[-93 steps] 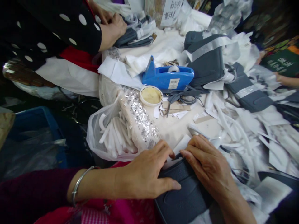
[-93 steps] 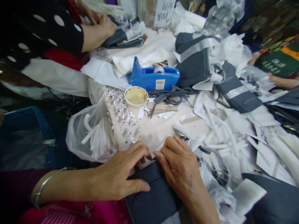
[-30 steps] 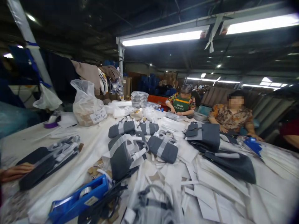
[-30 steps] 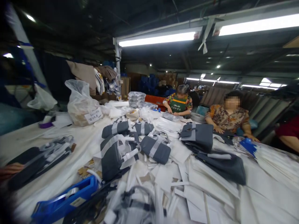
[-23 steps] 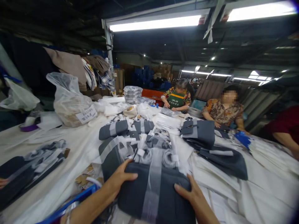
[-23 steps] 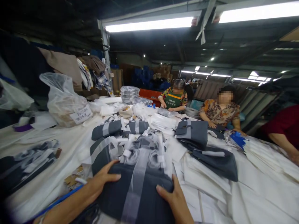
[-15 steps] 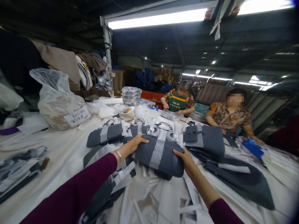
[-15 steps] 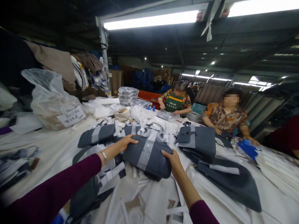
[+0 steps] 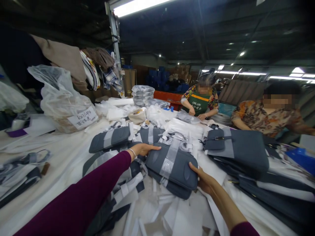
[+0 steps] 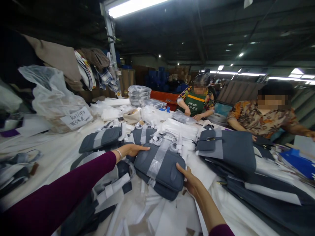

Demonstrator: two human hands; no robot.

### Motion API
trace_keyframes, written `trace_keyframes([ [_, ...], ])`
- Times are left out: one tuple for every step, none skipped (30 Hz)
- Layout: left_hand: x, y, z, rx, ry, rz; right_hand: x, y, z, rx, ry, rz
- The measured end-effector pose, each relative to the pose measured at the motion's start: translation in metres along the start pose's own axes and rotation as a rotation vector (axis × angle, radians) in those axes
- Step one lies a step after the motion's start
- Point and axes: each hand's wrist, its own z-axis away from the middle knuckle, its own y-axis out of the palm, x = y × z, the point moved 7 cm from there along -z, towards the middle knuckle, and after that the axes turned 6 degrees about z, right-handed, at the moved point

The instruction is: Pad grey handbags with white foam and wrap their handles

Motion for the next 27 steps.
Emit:
trace_keyframes([
  [0.001,0.000,-0.001,0.015,-0.019,-0.008,-0.004,0.001,0.000,0.031,0.066,0.000],
  [0.002,0.000,-0.002,0.030,-0.039,-0.016,-0.009,0.003,-0.001,0.066,0.126,-0.002],
  [0.003,0.000,-0.003,0.045,-0.059,-0.026,-0.013,0.004,-0.001,0.100,0.168,-0.004],
  [0.004,0.001,-0.004,0.058,-0.080,-0.035,-0.016,0.006,-0.002,0.126,0.188,-0.005],
  [0.005,0.000,-0.004,0.069,-0.099,-0.044,-0.019,0.006,-0.003,0.147,0.193,-0.001],
  [0.006,0.000,-0.005,0.077,-0.115,-0.052,-0.022,0.007,-0.005,0.158,0.191,0.010],
  [0.007,0.000,-0.006,0.082,-0.127,-0.058,-0.024,0.006,-0.006,0.162,0.188,0.023],
  [0.008,-0.001,-0.007,0.086,-0.134,-0.061,-0.027,0.007,-0.006,0.161,0.186,0.032],
  [0.009,-0.001,-0.008,0.089,-0.134,-0.061,-0.028,0.007,-0.006,0.159,0.183,0.032],
  [0.010,-0.001,-0.009,0.090,-0.126,-0.058,-0.029,0.009,-0.006,0.161,0.178,0.021],
  [0.011,-0.001,-0.010,0.090,-0.111,-0.052,-0.030,0.011,-0.005,0.161,0.167,-0.002],
  [0.012,-0.001,-0.011,0.087,-0.093,-0.042,-0.029,0.013,-0.004,0.158,0.156,-0.035],
  [0.013,-0.001,-0.012,0.082,-0.072,-0.030,-0.029,0.015,-0.004,0.146,0.142,-0.071],
  [0.013,-0.001,-0.013,0.076,-0.051,-0.017,-0.028,0.017,-0.003,0.126,0.123,-0.104],
  [0.014,-0.001,-0.013,0.068,-0.032,-0.004,-0.027,0.018,-0.002,0.099,0.103,-0.130],
  [0.014,-0.001,-0.013,0.059,-0.014,0.008,-0.026,0.019,-0.001,0.070,0.082,-0.149],
  [0.013,0.000,-0.013,0.050,0.003,0.017,-0.025,0.019,-0.001,0.044,0.061,-0.162],
  [0.012,0.000,-0.012,0.039,0.018,0.023,-0.024,0.020,0.000,0.027,0.041,-0.169],
  [0.011,0.002,-0.010,0.028,0.034,0.026,-0.023,0.021,0.001,0.020,0.020,-0.175],
  [0.009,0.003,-0.009,0.016,0.049,0.025,-0.022,0.022,0.001,0.022,0.000,-0.184],
  [0.007,0.004,-0.006,0.005,0.064,0.022,-0.020,0.022,0.002,0.024,-0.016,-0.193],
  [0.005,0.006,-0.004,-0.006,0.078,0.018,-0.019,0.023,0.003,0.024,-0.031,-0.203],
  [0.002,0.007,-0.001,-0.017,0.089,0.011,-0.016,0.022,0.004,0.020,-0.045,-0.215],
  [-0.001,0.009,0.001,-0.026,0.098,0.004,-0.014,0.022,0.005,0.014,-0.056,-0.228],
  [-0.004,0.010,0.004,-0.035,0.105,-0.003,-0.010,0.020,0.006,0.002,-0.065,-0.240],
  [-0.009,0.011,0.007,-0.042,0.112,-0.008,-0.006,0.020,0.007,-0.003,-0.076,-0.249],
  [-0.014,0.012,0.010,-0.049,0.118,-0.011,0.000,0.019,0.008,-0.006,-0.091,-0.256],
])
